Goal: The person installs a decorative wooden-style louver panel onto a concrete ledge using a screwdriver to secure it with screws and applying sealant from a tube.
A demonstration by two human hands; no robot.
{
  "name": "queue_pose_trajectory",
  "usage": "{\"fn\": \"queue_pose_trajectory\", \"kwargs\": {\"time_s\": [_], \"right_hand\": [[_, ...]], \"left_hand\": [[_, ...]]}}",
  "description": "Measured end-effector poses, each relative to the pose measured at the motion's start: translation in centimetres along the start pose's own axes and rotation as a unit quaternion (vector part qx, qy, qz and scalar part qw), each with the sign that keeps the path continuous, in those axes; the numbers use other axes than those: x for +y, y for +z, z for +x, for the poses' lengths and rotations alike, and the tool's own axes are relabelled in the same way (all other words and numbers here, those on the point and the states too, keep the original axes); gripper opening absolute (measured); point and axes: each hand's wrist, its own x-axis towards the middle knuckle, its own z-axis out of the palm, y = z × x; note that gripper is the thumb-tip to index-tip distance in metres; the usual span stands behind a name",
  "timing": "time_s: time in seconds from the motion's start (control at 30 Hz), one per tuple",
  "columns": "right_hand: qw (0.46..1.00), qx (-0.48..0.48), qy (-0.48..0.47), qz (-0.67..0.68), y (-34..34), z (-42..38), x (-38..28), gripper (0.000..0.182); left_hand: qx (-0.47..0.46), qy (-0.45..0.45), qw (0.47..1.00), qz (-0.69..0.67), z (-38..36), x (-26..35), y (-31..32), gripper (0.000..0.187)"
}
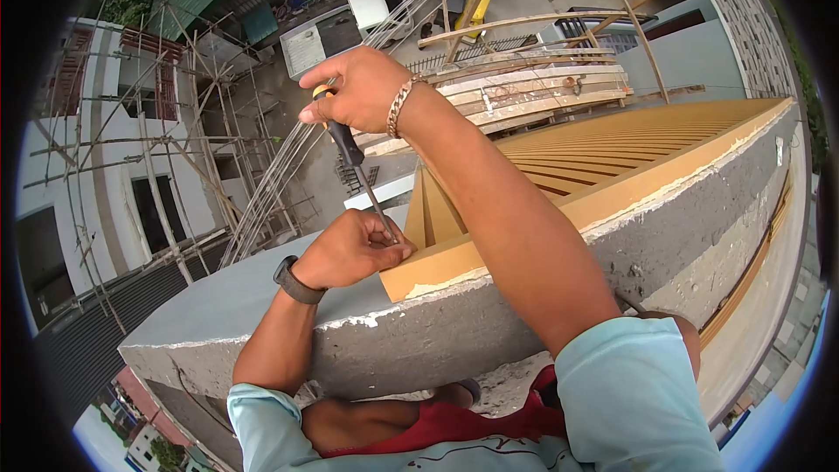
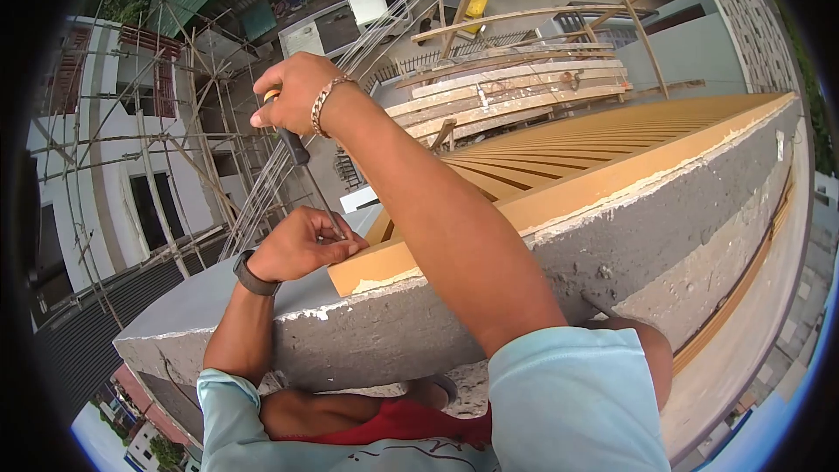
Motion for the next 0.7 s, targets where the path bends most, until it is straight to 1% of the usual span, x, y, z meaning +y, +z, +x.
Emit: {"fn": "queue_pose_trajectory", "kwargs": {"time_s": [0.03, 0.07, 0.1, 0.13, 0.2, 0.23, 0.27, 0.33, 0.37, 0.43, 0.47, 0.53, 0.57, 0.63, 0.67, 0.7], "right_hand": [[0.999, 0.036, -0.003, 0.038, 0.5, -0.1, 0.5, 0.038], [0.994, 0.072, -0.008, 0.076, 1.0, -0.3, 0.9, 0.036], [0.990, 0.096, 0.008, 0.104, 1.6, -0.7, 1.2, 0.031], [0.989, 0.099, 0.008, 0.106, 1.9, -0.8, 1.4, 0.031], [0.961, 0.172, 0.043, 0.213, 2.1, -1.2, 1.1, 0.029], [0.964, 0.134, 0.025, 0.227, 1.9, -1.6, 0.8, 0.029], [0.964, 0.136, 0.026, 0.228, 1.7, -1.8, 0.5, 0.029], [0.982, 0.157, 0.012, 0.101, 1.7, -1.9, 0.2, 0.025], [0.982, 0.158, 0.013, 0.103, 1.8, -1.9, 0.2, 0.025], [0.978, 0.141, 0.014, 0.153, 1.8, -1.7, 0.4, 0.025], [0.978, 0.142, 0.015, 0.153, 2.1, -1.2, 0.8, 0.025], [0.959, 0.169, 0.009, 0.228, 2.7, -0.6, 1.0, 0.028], [0.959, 0.170, 0.008, 0.228, 2.8, -0.5, 1.3, 0.028], [0.942, 0.139, 0.107, 0.287, 1.9, -1.4, -0.4, 0.027], [0.942, 0.138, 0.107, 0.286, 1.9, -1.8, -0.6, 0.027], [0.974, 0.169, 0.055, 0.141, 1.9, -2.2, -0.7, 0.027]], "left_hand": [[-0.006, -0.002, 1.000, 0.004, 0.0, 0.0, 0.1, 0.017], [-0.014, -0.006, 1.000, -0.001, 0.0, 0.0, 0.0, 0.012], [-0.020, -0.009, 1.000, -0.006, 0.0, 0.1, -0.1, 0.007], [-0.022, -0.010, 1.000, -0.003, 0.0, 0.1, -0.1, 0.007], [-0.021, -0.020, 1.000, 0.001, 0.0, 0.1, -0.2, 0.007], [-0.023, -0.021, 1.000, 0.002, 0.0, 0.2, -0.2, 0.007], [-0.023, -0.021, 0.999, 0.007, 0.0, 0.3, -0.2, 0.007], [-0.022, -0.022, 0.999, 0.015, 0.1, 0.3, -0.2, 0.008], [-0.020, -0.018, 1.000, 0.014, 0.0, 0.3, -0.2, 0.008], [-0.021, -0.014, 1.000, 0.015, 0.0, 0.3, -0.2, 0.009], [-0.015, -0.015, 1.000, 0.014, -0.1, 0.4, -0.1, 0.009], [-0.010, -0.016, 1.000, 0.014, -0.2, 0.6, 0.0, 0.008], [-0.007, -0.016, 1.000, 0.014, -0.2, 0.7, 0.1, 0.008], [-0.003, -0.015, 1.000, 0.014, -0.2, 0.8, 0.1, 0.008], [-0.001, -0.013, 1.000, 0.016, -0.2, 0.7, 0.1, 0.011], [0.000, -0.012, 1.000, 0.018, -0.2, 0.7, 0.1, 0.015]]}}
